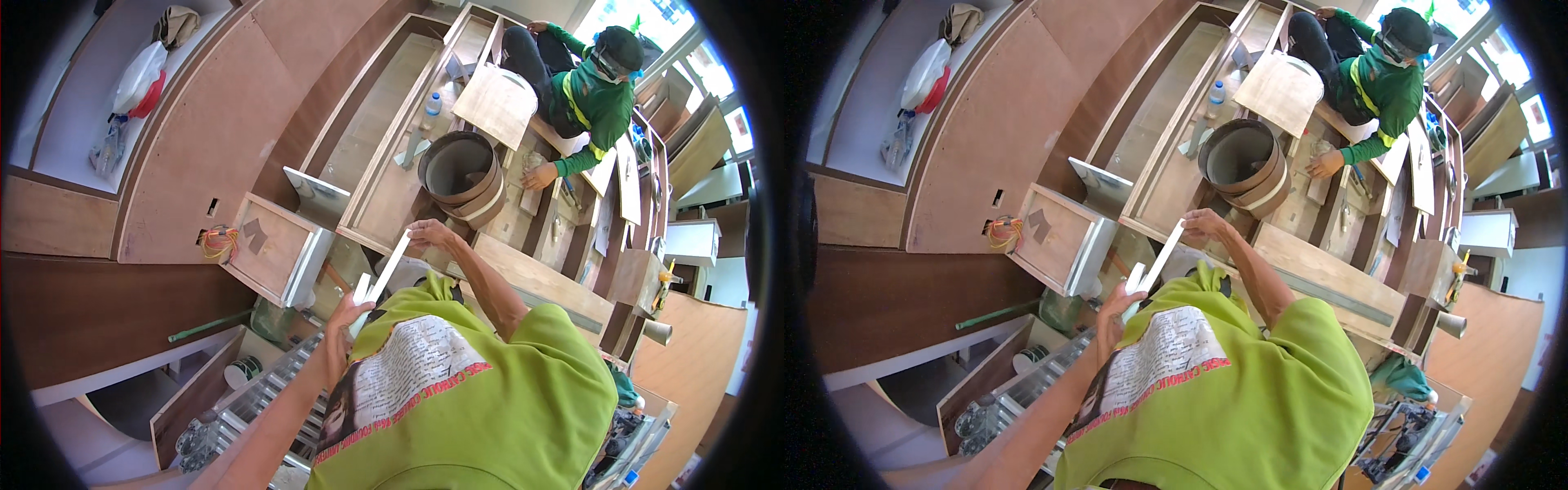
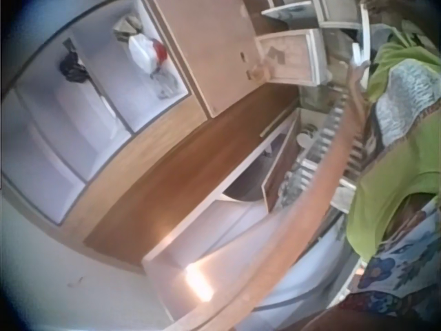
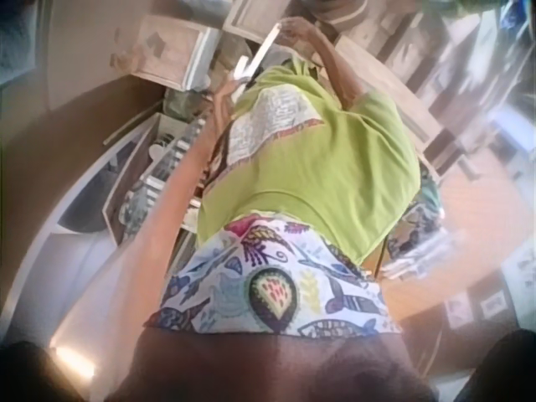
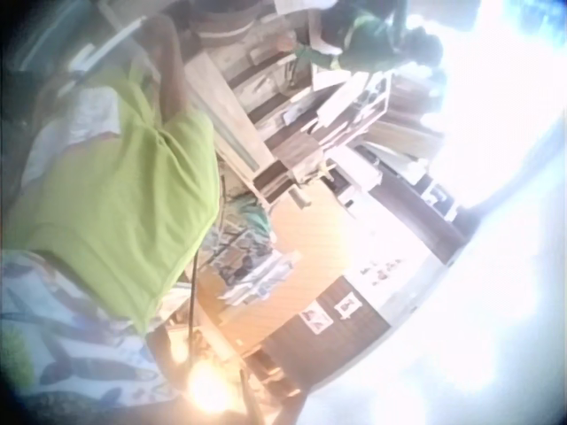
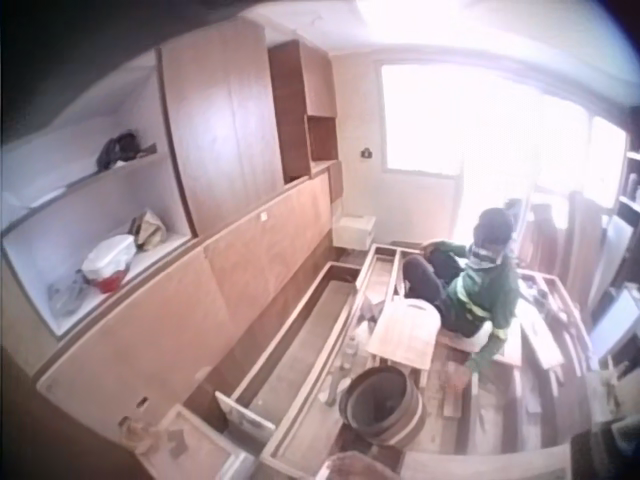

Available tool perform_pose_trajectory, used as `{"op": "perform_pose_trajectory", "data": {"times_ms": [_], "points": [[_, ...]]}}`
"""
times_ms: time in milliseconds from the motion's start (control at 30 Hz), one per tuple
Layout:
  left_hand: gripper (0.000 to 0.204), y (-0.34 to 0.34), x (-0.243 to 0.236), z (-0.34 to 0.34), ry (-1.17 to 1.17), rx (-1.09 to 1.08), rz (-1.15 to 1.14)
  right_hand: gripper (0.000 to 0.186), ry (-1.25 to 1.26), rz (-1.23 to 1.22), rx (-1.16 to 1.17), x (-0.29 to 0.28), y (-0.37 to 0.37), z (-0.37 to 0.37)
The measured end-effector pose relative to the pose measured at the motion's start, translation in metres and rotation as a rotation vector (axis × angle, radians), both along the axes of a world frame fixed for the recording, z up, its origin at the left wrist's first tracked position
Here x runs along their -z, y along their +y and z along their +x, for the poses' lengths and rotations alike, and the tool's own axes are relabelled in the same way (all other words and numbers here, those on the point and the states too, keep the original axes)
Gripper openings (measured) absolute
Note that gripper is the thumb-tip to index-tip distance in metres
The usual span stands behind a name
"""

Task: The person installs white trim pieces and wooden panels onto a curved wooden cabinet structure. They handle various wooden components, aligning and fitting them into place while another person works nearby.

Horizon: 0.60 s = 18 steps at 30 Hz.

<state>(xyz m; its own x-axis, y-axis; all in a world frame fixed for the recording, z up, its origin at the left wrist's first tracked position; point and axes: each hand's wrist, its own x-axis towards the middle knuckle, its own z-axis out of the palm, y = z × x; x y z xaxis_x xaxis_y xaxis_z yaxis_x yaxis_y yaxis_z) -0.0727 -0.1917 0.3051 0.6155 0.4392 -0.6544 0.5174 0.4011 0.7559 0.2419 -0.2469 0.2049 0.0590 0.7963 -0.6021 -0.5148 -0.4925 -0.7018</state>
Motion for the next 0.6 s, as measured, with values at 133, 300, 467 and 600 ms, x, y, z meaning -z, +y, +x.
{"op": "perform_pose_trajectory", "data": {"times_ms": [133, 300, 467, 600], "points": [[0.033, -0.003, 0.027, -0.007, -0.056, 0.019, 0.020, 0.016, -0.066, 0.030, 0.061, 0.004, 0.002, -0.012], [0.041, 0.000, 0.042, -0.009, -0.101, 0.115, 0.108, 0.014, -0.045, 0.096, 0.056, 0.019, 0.017, -0.023], [0.042, -0.001, 0.031, 0.000, -0.040, 0.167, 0.205, 0.015, -0.045, 0.229, -0.016, -0.011, 0.042, -0.024], [0.043, -0.005, 0.039, -0.009, 0.036, 0.146, 0.309, 0.020, -0.191, 0.207, -0.098, -0.042, 0.059, -0.040]]}}
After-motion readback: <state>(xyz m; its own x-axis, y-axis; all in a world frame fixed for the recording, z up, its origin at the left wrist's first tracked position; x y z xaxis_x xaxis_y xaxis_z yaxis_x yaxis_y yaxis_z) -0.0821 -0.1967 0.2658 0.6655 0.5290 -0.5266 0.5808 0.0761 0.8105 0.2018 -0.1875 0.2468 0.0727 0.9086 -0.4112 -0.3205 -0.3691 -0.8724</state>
